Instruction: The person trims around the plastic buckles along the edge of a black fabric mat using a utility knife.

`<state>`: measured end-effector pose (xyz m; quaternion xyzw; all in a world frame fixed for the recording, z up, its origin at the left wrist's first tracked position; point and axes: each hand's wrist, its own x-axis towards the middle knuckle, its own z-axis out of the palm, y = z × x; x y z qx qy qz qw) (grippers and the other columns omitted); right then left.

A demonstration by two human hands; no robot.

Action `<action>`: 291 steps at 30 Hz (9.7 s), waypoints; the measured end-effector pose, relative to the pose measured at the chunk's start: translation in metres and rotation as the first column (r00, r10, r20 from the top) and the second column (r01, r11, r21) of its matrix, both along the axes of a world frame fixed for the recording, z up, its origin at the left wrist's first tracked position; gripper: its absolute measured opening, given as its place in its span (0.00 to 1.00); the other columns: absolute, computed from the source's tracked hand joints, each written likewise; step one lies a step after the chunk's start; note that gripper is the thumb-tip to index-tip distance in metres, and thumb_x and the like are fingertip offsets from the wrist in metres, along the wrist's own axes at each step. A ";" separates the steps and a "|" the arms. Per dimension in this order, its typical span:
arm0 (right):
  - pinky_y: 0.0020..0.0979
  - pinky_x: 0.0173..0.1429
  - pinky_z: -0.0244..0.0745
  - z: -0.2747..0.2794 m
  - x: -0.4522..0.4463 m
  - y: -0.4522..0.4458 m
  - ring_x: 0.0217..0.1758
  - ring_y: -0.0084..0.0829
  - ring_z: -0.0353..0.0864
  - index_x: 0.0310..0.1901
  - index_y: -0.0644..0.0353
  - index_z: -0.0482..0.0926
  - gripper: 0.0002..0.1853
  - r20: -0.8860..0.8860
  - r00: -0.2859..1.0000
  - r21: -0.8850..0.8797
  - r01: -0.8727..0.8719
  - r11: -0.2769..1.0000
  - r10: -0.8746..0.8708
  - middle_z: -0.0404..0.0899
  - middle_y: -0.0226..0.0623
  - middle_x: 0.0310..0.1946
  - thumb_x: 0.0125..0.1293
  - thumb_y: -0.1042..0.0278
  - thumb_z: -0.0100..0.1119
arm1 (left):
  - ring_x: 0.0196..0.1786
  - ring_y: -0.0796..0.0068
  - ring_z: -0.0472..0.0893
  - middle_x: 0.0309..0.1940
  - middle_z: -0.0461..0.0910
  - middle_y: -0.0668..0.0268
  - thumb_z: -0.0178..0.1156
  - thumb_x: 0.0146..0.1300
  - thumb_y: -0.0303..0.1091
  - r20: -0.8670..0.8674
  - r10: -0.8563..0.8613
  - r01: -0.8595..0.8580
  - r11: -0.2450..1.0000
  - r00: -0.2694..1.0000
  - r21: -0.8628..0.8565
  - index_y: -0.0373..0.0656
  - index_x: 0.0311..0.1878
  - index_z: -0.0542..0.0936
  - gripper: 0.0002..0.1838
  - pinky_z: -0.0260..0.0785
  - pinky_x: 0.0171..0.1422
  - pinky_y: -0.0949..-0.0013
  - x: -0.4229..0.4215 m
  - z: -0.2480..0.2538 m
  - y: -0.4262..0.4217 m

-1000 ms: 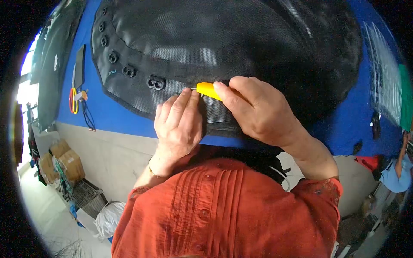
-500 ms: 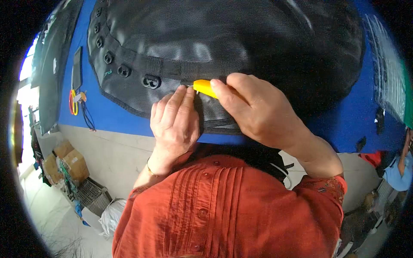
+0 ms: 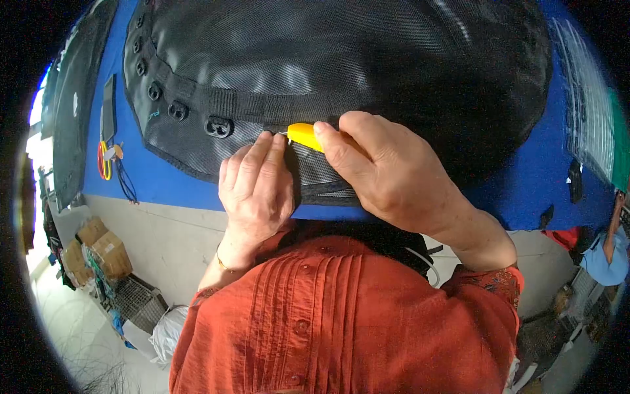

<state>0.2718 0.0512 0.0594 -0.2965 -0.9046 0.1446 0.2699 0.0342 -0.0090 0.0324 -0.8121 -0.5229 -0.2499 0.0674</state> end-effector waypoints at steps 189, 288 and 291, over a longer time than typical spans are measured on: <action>0.33 0.41 0.83 -0.003 -0.026 -0.003 0.40 0.37 0.84 0.62 0.65 0.83 0.22 -0.061 0.996 0.000 0.062 0.998 -0.062 0.78 0.40 0.44 0.65 0.81 0.66 | 0.44 0.66 0.79 0.53 0.82 0.57 0.66 0.59 0.31 0.032 -0.034 0.032 0.999 0.999 0.043 0.35 0.55 0.87 0.21 0.71 0.48 0.64 -0.002 -0.006 0.004; 0.22 0.38 0.78 -0.023 -0.034 0.100 0.35 0.16 0.81 0.63 0.59 0.84 0.18 -0.427 0.787 -0.786 -0.079 0.613 -0.446 0.87 0.27 0.41 0.75 0.67 0.67 | 0.11 0.72 0.59 0.10 0.56 0.68 0.50 0.80 0.63 0.782 0.121 0.756 -0.205 -0.611 0.622 0.49 0.12 0.59 0.40 0.83 0.47 0.29 0.001 0.208 0.074; 0.22 0.39 0.79 -0.022 -0.033 0.099 0.36 0.16 0.82 0.63 0.57 0.84 0.19 -0.418 0.792 -0.790 -0.077 0.608 -0.444 0.88 0.27 0.42 0.73 0.67 0.67 | 0.11 0.71 0.60 0.10 0.57 0.68 0.49 0.81 0.62 0.736 0.152 0.683 -0.287 -0.660 0.672 0.48 0.13 0.60 0.40 0.83 0.42 0.32 0.014 0.214 0.073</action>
